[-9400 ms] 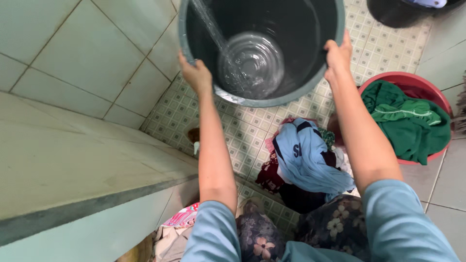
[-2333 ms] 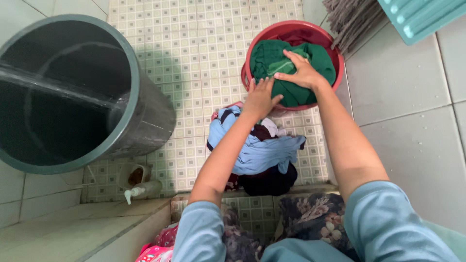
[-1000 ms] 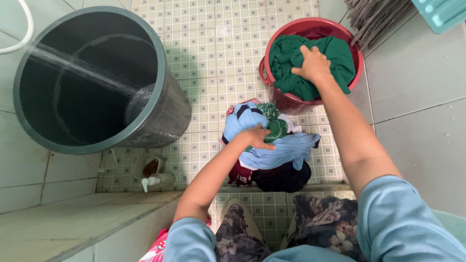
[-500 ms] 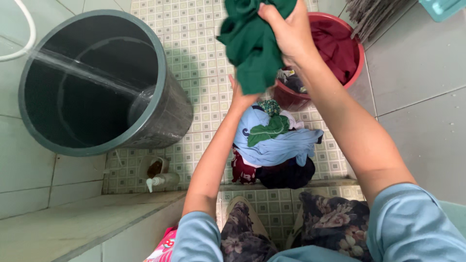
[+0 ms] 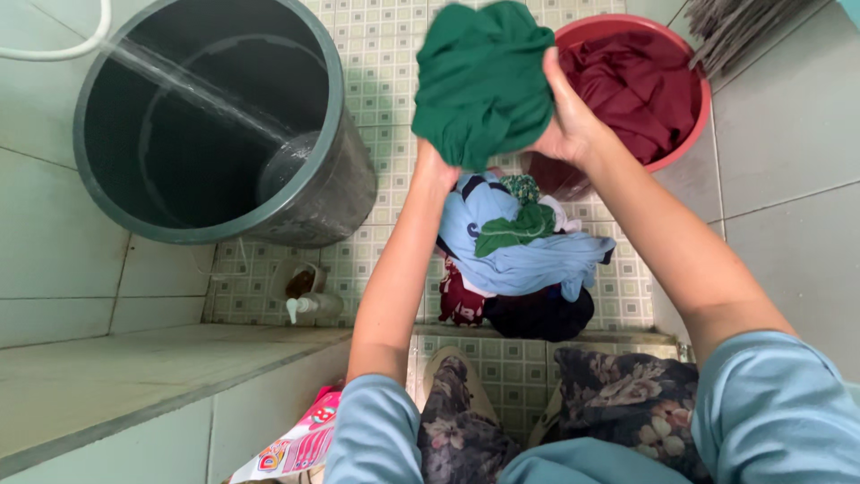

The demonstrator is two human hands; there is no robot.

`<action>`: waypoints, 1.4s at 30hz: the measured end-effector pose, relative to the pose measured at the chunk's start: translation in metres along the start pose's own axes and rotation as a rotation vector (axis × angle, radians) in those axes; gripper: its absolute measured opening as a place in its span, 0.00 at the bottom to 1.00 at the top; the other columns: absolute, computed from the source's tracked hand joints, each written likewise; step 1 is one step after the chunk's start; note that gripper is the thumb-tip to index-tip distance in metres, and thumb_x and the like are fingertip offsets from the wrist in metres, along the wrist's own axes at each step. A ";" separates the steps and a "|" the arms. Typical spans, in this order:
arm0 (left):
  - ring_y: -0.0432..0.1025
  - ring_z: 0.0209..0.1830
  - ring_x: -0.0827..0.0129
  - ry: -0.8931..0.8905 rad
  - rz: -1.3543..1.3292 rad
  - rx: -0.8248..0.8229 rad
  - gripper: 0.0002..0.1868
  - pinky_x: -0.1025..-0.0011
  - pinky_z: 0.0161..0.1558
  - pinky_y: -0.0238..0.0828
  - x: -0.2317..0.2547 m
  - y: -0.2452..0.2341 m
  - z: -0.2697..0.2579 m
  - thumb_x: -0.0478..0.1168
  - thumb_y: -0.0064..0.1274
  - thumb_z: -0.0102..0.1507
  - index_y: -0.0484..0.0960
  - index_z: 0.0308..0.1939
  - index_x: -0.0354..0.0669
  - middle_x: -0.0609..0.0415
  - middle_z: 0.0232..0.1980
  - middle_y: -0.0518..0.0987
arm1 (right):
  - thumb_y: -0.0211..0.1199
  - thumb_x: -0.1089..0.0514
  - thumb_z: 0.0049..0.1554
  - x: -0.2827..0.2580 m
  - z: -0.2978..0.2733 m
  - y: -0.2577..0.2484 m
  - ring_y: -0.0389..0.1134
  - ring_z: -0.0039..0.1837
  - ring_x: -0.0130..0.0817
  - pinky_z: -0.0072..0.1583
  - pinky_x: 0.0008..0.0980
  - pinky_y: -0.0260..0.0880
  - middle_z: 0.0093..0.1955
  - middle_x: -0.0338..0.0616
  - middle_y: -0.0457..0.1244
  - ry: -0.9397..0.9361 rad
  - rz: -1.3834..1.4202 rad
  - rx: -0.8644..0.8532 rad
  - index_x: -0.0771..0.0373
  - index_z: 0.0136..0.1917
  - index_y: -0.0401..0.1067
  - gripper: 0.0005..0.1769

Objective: The person sorts clothes into a red bucket and a black bucket while by hand while sitting on the floor, and uses a scoop to transfer water from a large grey bucket to the smaller ones.

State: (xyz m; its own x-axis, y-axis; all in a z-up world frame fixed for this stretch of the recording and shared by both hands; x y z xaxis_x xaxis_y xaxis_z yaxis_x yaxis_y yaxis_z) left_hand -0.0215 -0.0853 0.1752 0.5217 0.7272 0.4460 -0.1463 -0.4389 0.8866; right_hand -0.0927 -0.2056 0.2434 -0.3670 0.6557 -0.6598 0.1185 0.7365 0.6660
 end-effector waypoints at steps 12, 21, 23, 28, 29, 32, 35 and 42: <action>0.67 0.70 0.50 -0.613 0.024 -0.773 0.38 0.51 0.66 0.66 -0.035 0.058 -0.108 0.54 0.53 0.68 0.46 0.74 0.61 0.44 0.76 0.60 | 0.75 0.60 0.47 -0.122 -0.081 0.125 0.67 0.60 0.52 0.63 0.48 0.70 0.57 0.50 0.63 -1.317 -1.381 0.099 0.62 0.60 0.67 0.29; 0.71 0.64 0.54 -0.060 0.042 -0.043 0.25 0.54 0.64 0.70 0.038 -0.042 -0.023 0.44 0.48 0.70 0.62 0.69 0.47 0.43 0.69 0.69 | 0.70 0.57 0.48 0.043 -0.117 0.194 0.64 0.52 0.43 0.63 0.49 0.65 0.55 0.44 0.63 -1.538 -1.736 -0.724 0.50 0.47 0.73 0.12; 0.72 0.63 0.55 0.032 0.090 0.008 0.22 0.55 0.63 0.71 0.058 -0.036 -0.013 0.41 0.47 0.70 0.65 0.68 0.44 0.43 0.67 0.71 | 0.70 0.51 0.43 -0.005 -0.083 0.165 0.63 0.60 0.55 0.65 0.49 0.63 0.59 0.57 0.60 -1.288 -1.370 -0.555 0.59 0.52 0.71 0.24; 0.75 0.59 0.59 0.342 0.282 0.063 0.19 0.59 0.61 0.74 0.109 0.041 -0.008 0.37 0.43 0.70 0.73 0.65 0.40 0.44 0.64 0.75 | 0.69 0.55 0.59 -0.101 0.007 0.061 0.69 0.54 0.34 0.57 0.38 0.74 0.53 0.42 0.66 -0.849 -0.410 0.165 0.62 0.55 0.68 0.16; 0.73 0.56 0.62 0.453 0.567 0.025 0.17 0.64 0.60 0.72 0.120 0.071 -0.011 0.34 0.44 0.70 0.76 0.63 0.38 0.45 0.61 0.76 | 0.66 0.54 0.60 -0.101 0.019 0.048 0.71 0.52 0.34 0.54 0.37 0.77 0.51 0.42 0.67 -0.730 -0.276 0.187 0.61 0.54 0.71 0.12; 0.71 0.54 0.60 0.821 1.108 -0.234 0.17 0.67 0.62 0.68 0.136 0.169 -0.030 0.27 0.46 0.64 0.77 0.57 0.38 0.47 0.55 0.74 | 0.62 0.53 0.62 -0.109 0.052 0.029 0.73 0.49 0.34 0.50 0.36 0.78 0.48 0.43 0.69 -0.507 -0.119 0.117 0.62 0.54 0.74 0.12; 0.70 0.56 0.53 0.923 1.382 -0.404 0.19 0.66 0.62 0.68 0.123 0.222 -0.044 0.24 0.51 0.58 0.76 0.54 0.39 0.45 0.53 0.68 | 0.61 0.48 0.65 -0.110 0.079 0.003 0.73 0.46 0.34 0.47 0.35 0.77 0.46 0.43 0.70 -0.346 -0.142 0.075 0.63 0.55 0.75 0.16; 0.68 0.55 0.46 0.799 1.579 -0.515 0.22 0.62 0.58 0.66 0.065 0.215 -0.043 0.25 0.55 0.53 0.77 0.51 0.41 0.43 0.54 0.66 | 0.60 0.41 0.63 -0.087 0.069 -0.066 0.72 0.40 0.26 0.38 0.28 0.73 0.42 0.36 0.71 -0.094 -0.491 0.372 0.58 0.53 0.77 0.20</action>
State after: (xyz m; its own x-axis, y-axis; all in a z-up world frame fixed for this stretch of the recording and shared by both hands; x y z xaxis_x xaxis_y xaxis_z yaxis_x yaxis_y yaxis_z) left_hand -0.0556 -0.1095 0.3995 -0.7927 -0.0376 0.6084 -0.3365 -0.8053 -0.4882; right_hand -0.0054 -0.2999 0.2328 -0.3797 0.2254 -0.8973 0.2758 0.9533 0.1227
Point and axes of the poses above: each hand's wrist, its own z-axis towards the middle knuckle, its own y-axis out of the palm, x = y × z, the point moved 10 cm from there along z, towards the middle knuckle
